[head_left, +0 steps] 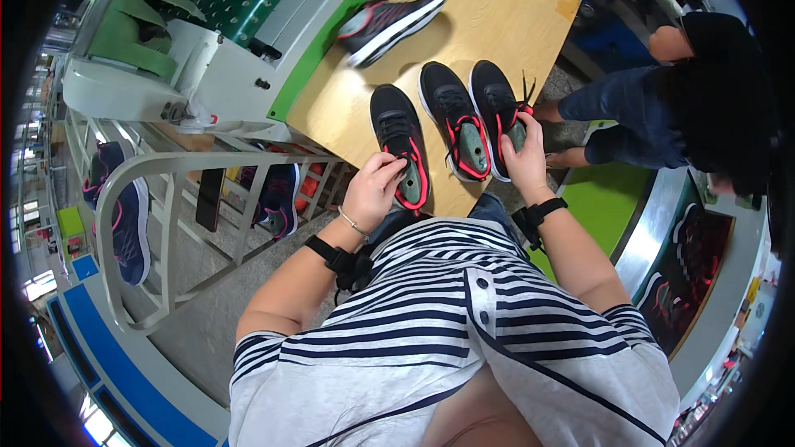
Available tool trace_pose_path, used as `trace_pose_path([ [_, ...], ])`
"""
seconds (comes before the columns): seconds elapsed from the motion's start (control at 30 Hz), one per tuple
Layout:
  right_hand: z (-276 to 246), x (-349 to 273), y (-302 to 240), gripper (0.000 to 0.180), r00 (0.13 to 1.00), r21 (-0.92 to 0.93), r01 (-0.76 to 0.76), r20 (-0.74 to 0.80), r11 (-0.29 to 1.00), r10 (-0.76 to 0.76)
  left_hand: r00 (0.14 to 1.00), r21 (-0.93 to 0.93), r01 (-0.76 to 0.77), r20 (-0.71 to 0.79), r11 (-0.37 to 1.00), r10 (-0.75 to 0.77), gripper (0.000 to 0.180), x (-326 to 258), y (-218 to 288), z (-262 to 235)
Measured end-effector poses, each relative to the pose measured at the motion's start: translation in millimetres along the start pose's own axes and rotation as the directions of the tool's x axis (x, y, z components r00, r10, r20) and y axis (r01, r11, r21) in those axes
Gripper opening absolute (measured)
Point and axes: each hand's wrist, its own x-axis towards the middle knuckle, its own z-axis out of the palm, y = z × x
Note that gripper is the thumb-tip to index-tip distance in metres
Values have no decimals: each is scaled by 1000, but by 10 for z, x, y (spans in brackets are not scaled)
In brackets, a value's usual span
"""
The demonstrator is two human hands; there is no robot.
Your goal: The recorder is organizing shoes on a table and placing them onto a conveyor belt system in a factory setting.
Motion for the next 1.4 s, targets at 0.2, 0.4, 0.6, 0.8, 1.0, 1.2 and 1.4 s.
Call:
trace_pose_path([
  [0.2,-24,-2,-12,49,999,9,-26,45,1000,26,978,325,-192,139,926,154,29,190,-10,-98],
  [0.4,-23,-5,-4,50,999,17,-16,32,1000,15,988,534,-147,36,833,151,17,538,-11,-119],
  [0.6,-39,-10,-23,52,996,32,-75,45,997,74,991,574,-136,96,807,98,11,482,188,-179],
  [0.8,-27,13,-42,52,995,40,-77,60,996,74,999,267,-7,46,964,-6,8,579,5,-169],
  [1.0,-26,-3,-60,49,999,28,-51,-12,998,52,982,267,-21,189,963,-31,7,605,106,-314],
  [1.2,-42,-4,-58,49,999,14,-50,5,999,50,970,302,-84,243,950,9,17,652,81,-223],
  [1.4,-53,24,-62,52,994,17,-85,70,996,84,971,208,132,168,969,-168,33,863,-128,-145],
])
